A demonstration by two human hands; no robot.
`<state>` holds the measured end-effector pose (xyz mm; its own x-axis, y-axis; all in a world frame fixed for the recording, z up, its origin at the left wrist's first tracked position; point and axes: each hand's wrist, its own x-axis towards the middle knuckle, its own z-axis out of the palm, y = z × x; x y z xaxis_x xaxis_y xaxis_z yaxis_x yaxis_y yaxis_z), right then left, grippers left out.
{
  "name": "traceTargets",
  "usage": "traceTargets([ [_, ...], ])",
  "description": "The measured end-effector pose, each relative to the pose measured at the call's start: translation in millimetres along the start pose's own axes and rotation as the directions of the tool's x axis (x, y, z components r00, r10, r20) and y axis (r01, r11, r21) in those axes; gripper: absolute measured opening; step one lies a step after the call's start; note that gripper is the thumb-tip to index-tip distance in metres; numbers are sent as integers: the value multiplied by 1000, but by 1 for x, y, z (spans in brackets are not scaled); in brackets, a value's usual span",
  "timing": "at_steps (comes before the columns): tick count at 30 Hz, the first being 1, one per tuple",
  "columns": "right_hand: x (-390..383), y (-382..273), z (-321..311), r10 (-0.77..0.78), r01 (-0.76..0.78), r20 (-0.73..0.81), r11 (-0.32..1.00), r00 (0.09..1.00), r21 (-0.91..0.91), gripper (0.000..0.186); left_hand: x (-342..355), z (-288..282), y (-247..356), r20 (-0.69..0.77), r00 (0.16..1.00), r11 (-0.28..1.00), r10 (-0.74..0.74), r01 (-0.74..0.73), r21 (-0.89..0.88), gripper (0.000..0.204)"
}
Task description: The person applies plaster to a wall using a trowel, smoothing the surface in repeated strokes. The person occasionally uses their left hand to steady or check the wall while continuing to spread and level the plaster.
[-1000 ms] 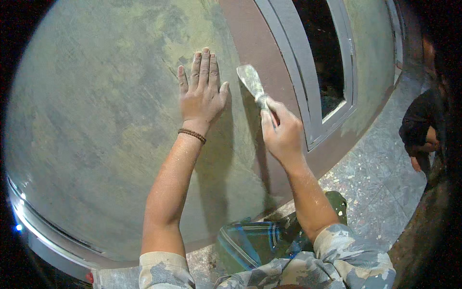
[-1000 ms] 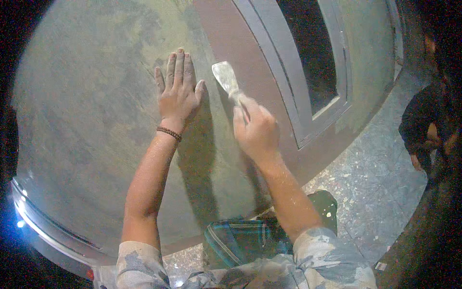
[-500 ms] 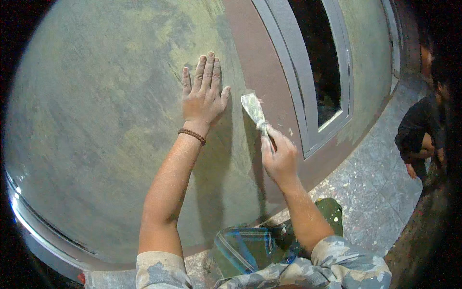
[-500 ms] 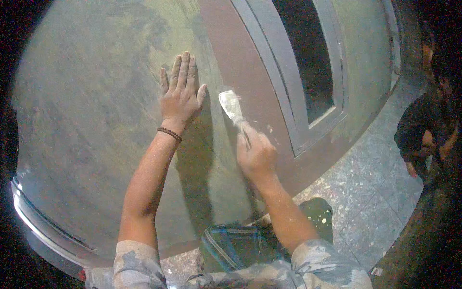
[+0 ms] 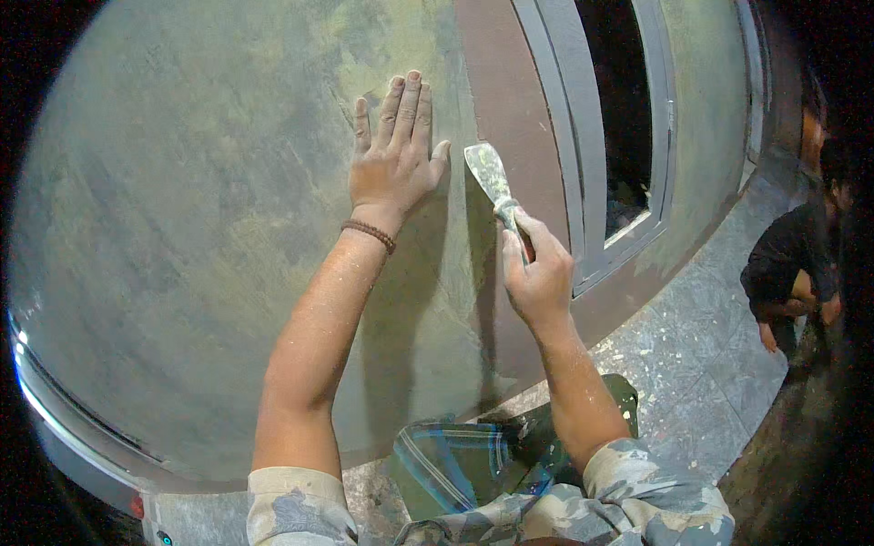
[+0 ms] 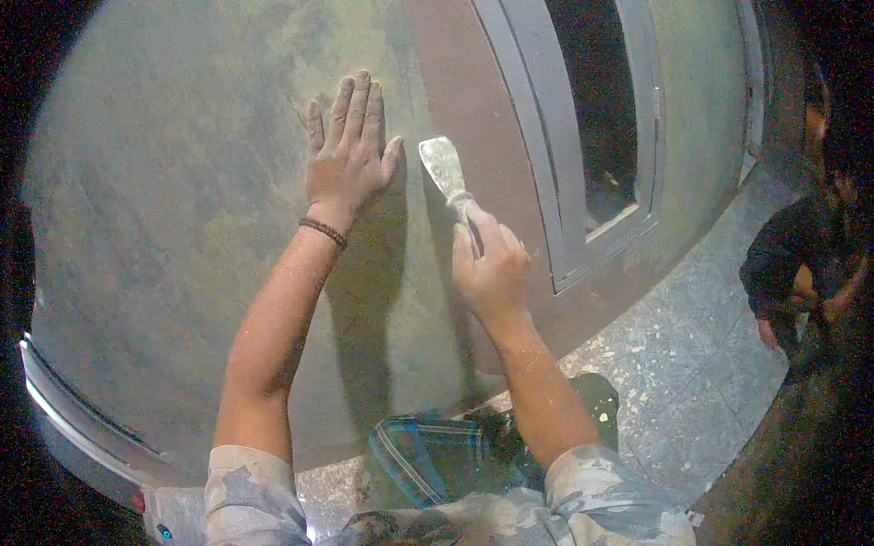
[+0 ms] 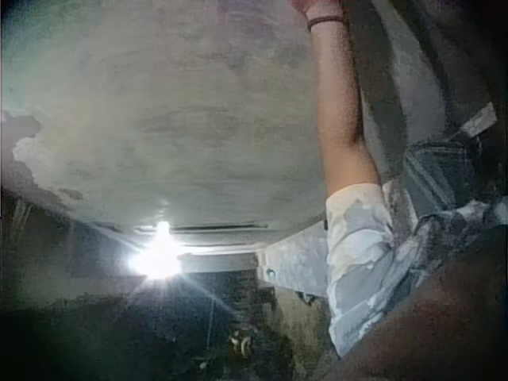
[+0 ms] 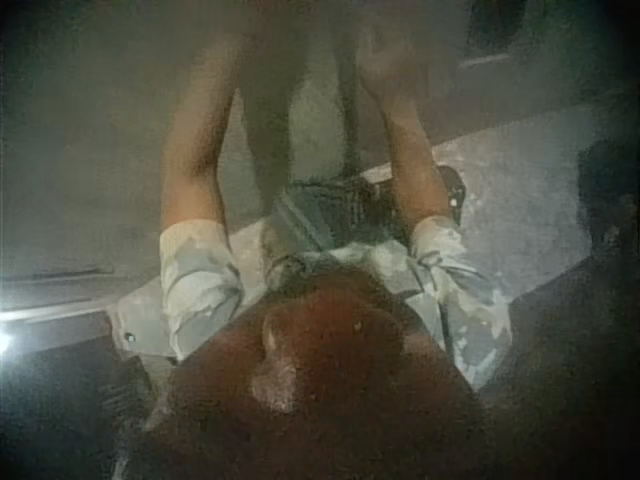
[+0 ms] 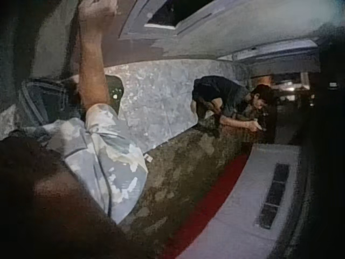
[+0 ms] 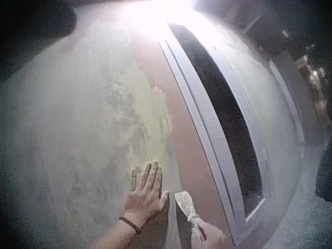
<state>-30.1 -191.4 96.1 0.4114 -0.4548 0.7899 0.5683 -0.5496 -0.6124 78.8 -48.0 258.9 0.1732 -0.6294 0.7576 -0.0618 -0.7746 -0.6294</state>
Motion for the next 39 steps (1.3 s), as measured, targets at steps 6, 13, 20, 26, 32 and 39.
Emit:
traceTargets([
  [6,-30,-4,4,51,-51,-13,998,999,40,30,0,-1,-2,66,998,1000,-5,6,-18,76],
  [13,11,-1,-3,25,-24,-7,996,1000,91,28,2,-7,-4,12,1000,999,-13,14,-50,75],
  [20,-43,1,9,152,-153,80,988,985,7,29,-5,4,-5,17,1000,997,2,-1,-76,72],
  [26,1,-8,17,61,-60,-10,995,998,84,29,-4,-4,-4,-34,999,997,5,-8,-82,69],
  [32,42,-2,20,-46,48,-24,994,999,98,32,-33,-7,-16,-41,999,998,-36,34,-56,75],
  [39,-111,38,-21,135,-166,445,986,886,32,35,-197,-9,-30,167,961,958,-219,245,-150,81],
])
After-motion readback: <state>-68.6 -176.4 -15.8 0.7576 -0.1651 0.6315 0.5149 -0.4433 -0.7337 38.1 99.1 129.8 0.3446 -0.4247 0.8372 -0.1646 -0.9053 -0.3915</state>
